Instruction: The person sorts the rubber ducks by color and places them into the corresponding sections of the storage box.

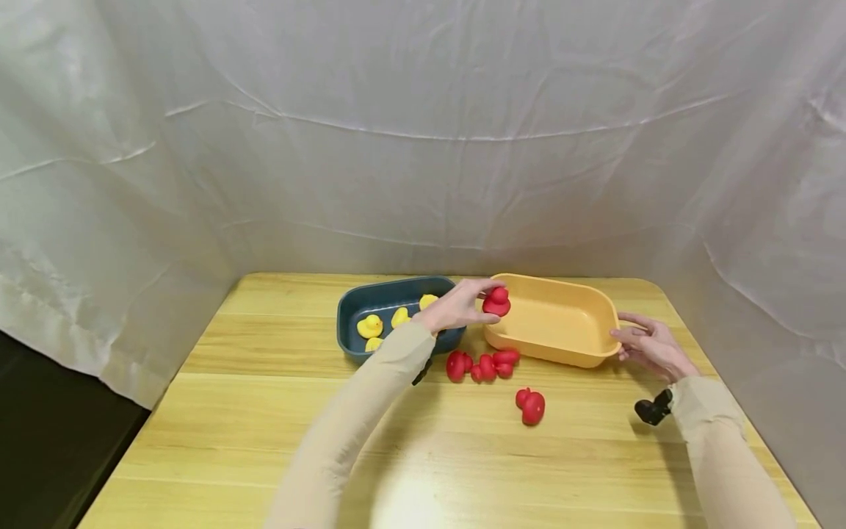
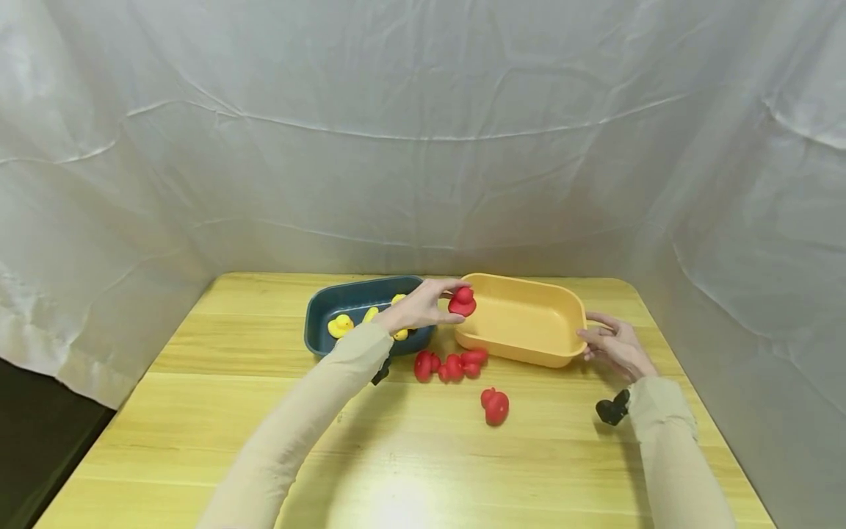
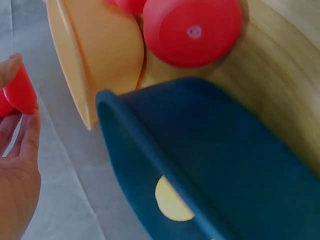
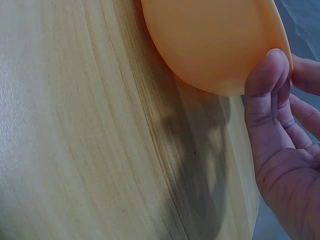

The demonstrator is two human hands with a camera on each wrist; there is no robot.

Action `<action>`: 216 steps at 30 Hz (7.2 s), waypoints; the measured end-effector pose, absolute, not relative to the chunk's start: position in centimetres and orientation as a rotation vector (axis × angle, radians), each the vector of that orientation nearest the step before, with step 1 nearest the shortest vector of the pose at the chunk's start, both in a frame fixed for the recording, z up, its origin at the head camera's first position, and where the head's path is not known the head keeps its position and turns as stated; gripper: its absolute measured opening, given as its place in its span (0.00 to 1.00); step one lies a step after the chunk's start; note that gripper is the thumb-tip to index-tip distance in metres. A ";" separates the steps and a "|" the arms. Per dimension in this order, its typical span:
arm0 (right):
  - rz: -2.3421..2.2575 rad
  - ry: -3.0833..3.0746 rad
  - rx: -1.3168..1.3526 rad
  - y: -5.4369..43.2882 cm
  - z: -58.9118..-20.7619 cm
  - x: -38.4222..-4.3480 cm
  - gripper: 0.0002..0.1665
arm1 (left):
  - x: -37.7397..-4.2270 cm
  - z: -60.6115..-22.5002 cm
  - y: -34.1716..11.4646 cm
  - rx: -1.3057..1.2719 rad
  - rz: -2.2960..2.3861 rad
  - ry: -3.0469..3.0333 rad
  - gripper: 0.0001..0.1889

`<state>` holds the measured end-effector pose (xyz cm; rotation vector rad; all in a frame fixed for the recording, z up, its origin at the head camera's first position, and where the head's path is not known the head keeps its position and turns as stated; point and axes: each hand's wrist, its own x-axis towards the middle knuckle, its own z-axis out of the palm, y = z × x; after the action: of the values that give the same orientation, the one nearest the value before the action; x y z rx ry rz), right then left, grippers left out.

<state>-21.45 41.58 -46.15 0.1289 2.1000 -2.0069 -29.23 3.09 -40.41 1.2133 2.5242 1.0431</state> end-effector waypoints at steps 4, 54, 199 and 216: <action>-2.013 2.092 0.128 41.6 -46.1 -21.5 0.40 | -29.1 -41.1 3.8 1.168 1.065 2.528 0.33; -1.957 2.139 0.060 42.0 -46.6 -21.5 0.48 | -27.6 -43.1 2.9 1.187 1.161 2.440 0.35; -1.959 2.127 0.109 41.6 -46.9 -21.9 0.48 | -18.7 -47.8 4.9 1.240 1.023 2.452 0.26; -1.964 2.135 0.089 41.8 -46.9 -21.8 0.47 | -19.1 -47.3 4.8 0.925 1.659 2.308 0.32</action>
<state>-21.83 41.79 -46.91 0.0888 2.1351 -1.9639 -19.15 4.83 -47.28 0.9255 2.3084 1.6585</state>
